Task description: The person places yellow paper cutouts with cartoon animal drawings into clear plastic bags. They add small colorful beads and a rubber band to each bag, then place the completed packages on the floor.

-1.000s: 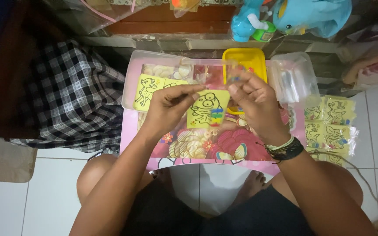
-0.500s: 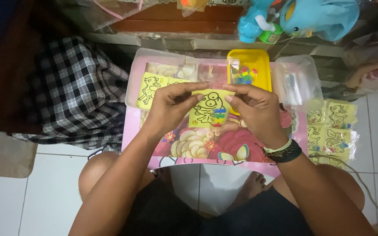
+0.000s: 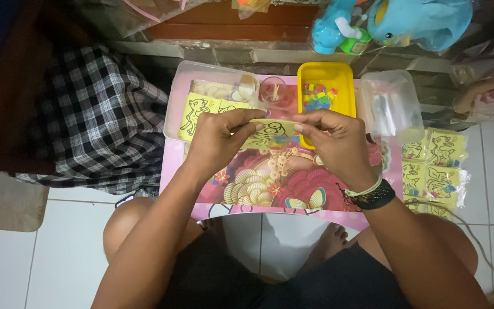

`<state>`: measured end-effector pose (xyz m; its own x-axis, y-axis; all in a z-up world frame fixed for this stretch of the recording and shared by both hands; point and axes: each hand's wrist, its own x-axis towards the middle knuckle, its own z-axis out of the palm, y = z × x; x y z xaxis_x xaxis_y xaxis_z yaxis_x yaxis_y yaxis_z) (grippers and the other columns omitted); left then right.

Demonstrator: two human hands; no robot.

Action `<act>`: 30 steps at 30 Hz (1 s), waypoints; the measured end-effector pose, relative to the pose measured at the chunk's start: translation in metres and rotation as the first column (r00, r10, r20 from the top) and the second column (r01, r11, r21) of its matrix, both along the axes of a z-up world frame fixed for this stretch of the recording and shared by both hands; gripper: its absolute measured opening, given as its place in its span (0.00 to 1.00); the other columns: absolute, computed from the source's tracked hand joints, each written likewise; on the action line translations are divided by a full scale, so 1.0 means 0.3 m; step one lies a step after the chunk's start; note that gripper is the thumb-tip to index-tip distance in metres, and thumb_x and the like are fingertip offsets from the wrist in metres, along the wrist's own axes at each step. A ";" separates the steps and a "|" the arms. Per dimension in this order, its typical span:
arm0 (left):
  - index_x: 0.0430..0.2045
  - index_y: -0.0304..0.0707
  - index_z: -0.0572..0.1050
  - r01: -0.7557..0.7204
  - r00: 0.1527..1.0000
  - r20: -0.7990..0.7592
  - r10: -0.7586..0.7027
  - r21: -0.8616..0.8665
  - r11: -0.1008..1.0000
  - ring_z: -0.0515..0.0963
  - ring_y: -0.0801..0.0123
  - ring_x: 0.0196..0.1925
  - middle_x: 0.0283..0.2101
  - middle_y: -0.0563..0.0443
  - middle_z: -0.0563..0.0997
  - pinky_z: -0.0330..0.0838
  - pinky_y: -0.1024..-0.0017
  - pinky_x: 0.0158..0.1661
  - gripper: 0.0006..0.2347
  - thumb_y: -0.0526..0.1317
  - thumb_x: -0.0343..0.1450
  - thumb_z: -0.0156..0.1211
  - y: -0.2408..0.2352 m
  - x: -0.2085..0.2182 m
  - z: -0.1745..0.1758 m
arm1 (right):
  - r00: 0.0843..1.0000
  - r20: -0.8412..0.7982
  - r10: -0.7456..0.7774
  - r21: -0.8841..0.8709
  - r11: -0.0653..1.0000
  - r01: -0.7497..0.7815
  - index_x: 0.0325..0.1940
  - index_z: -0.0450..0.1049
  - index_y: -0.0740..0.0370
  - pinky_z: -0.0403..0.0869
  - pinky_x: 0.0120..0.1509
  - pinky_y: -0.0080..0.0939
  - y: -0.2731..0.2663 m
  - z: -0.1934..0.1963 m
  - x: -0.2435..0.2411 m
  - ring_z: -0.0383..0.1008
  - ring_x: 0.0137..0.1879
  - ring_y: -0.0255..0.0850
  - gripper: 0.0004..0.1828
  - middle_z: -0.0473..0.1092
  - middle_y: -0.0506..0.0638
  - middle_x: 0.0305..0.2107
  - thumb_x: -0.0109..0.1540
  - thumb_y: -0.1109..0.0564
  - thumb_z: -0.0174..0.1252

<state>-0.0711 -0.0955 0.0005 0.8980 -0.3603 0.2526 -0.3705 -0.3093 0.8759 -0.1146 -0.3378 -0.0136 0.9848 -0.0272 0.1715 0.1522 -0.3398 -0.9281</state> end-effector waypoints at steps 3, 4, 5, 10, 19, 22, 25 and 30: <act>0.42 0.44 0.85 0.003 1.000 -0.002 -0.003 0.039 0.999 0.87 0.68 0.28 0.24 0.49 0.86 0.76 0.73 0.34 0.08 0.33 0.70 0.67 0.003 0.004 -0.007 | 1.000 -0.011 -0.005 -0.026 1.000 0.005 0.48 0.82 0.68 0.78 0.55 0.51 0.001 0.004 0.000 0.80 0.49 0.52 0.08 0.79 0.63 0.37 0.64 0.66 0.65; 0.40 0.45 0.85 -0.010 1.000 0.004 0.009 0.070 0.998 0.87 0.63 0.31 0.26 0.50 0.86 0.77 0.72 0.35 0.08 0.34 0.70 0.67 0.005 0.006 -0.013 | 1.000 -0.025 -0.013 -0.040 0.999 0.012 0.47 0.82 0.67 0.78 0.55 0.51 0.000 0.004 0.000 0.81 0.49 0.52 0.07 0.79 0.62 0.37 0.64 0.66 0.65; 0.38 0.46 0.85 -0.024 1.000 0.009 0.023 0.101 0.995 0.88 0.59 0.33 0.27 0.50 0.87 0.78 0.70 0.37 0.07 0.34 0.69 0.67 0.007 0.007 -0.020 | 0.999 -0.041 -0.021 -0.054 0.998 0.019 0.46 0.82 0.66 0.78 0.55 0.51 -0.001 0.003 0.000 0.81 0.48 0.52 0.07 0.79 0.61 0.36 0.64 0.66 0.66; 0.30 0.40 0.84 -0.012 0.986 0.168 -0.005 0.100 0.995 0.78 0.35 0.56 0.51 0.35 0.80 0.73 0.49 0.52 0.03 0.32 0.67 0.70 -0.003 0.015 -0.012 | 0.999 0.038 0.015 -0.138 0.990 -0.009 0.40 0.83 0.65 0.75 0.53 0.49 0.016 0.020 0.004 0.79 0.48 0.51 0.04 0.78 0.60 0.38 0.62 0.66 0.67; 0.39 0.41 0.83 0.046 0.996 -0.086 -0.036 0.123 0.991 0.87 0.48 0.40 0.30 0.45 0.86 0.78 0.57 0.43 0.06 0.33 0.70 0.64 0.016 0.008 -0.022 | 0.998 -0.044 0.043 0.005 0.999 -0.043 0.44 0.78 0.67 0.74 0.58 0.52 -0.020 -0.087 0.021 0.78 0.50 0.55 0.03 0.77 0.63 0.40 0.68 0.64 0.60; 0.39 0.42 0.83 0.034 0.991 -0.135 -0.022 0.083 0.996 0.87 0.58 0.34 0.27 0.47 0.86 0.78 0.65 0.38 0.07 0.33 0.71 0.64 0.011 0.014 -0.040 | 0.992 -0.113 0.052 0.083 0.996 -0.043 0.48 0.75 0.67 0.76 0.54 0.46 -0.018 -0.094 0.028 0.79 0.44 0.45 0.05 0.78 0.61 0.37 0.70 0.62 0.56; 0.40 0.42 0.84 -0.005 0.984 -0.180 0.007 0.011 1.000 0.83 0.70 0.29 0.24 0.50 0.85 0.76 0.71 0.35 0.07 0.33 0.71 0.65 0.012 0.018 -0.052 | 0.988 -0.137 0.072 0.167 0.985 -0.049 0.49 0.74 0.69 0.77 0.55 0.47 -0.019 -0.097 0.030 0.79 0.44 0.45 0.06 0.78 0.61 0.38 0.68 0.64 0.58; 0.40 0.36 0.83 -0.027 0.967 -0.253 -0.004 -0.122 0.992 0.80 0.74 0.25 0.22 0.49 0.82 0.76 0.76 0.34 0.06 0.32 0.70 0.66 0.005 0.014 -0.024 | 0.986 -0.160 0.051 0.229 0.973 -0.013 0.45 0.76 0.67 0.78 0.52 0.39 -0.015 -0.063 0.025 0.77 0.40 0.36 0.04 0.76 0.54 0.32 0.66 0.67 0.60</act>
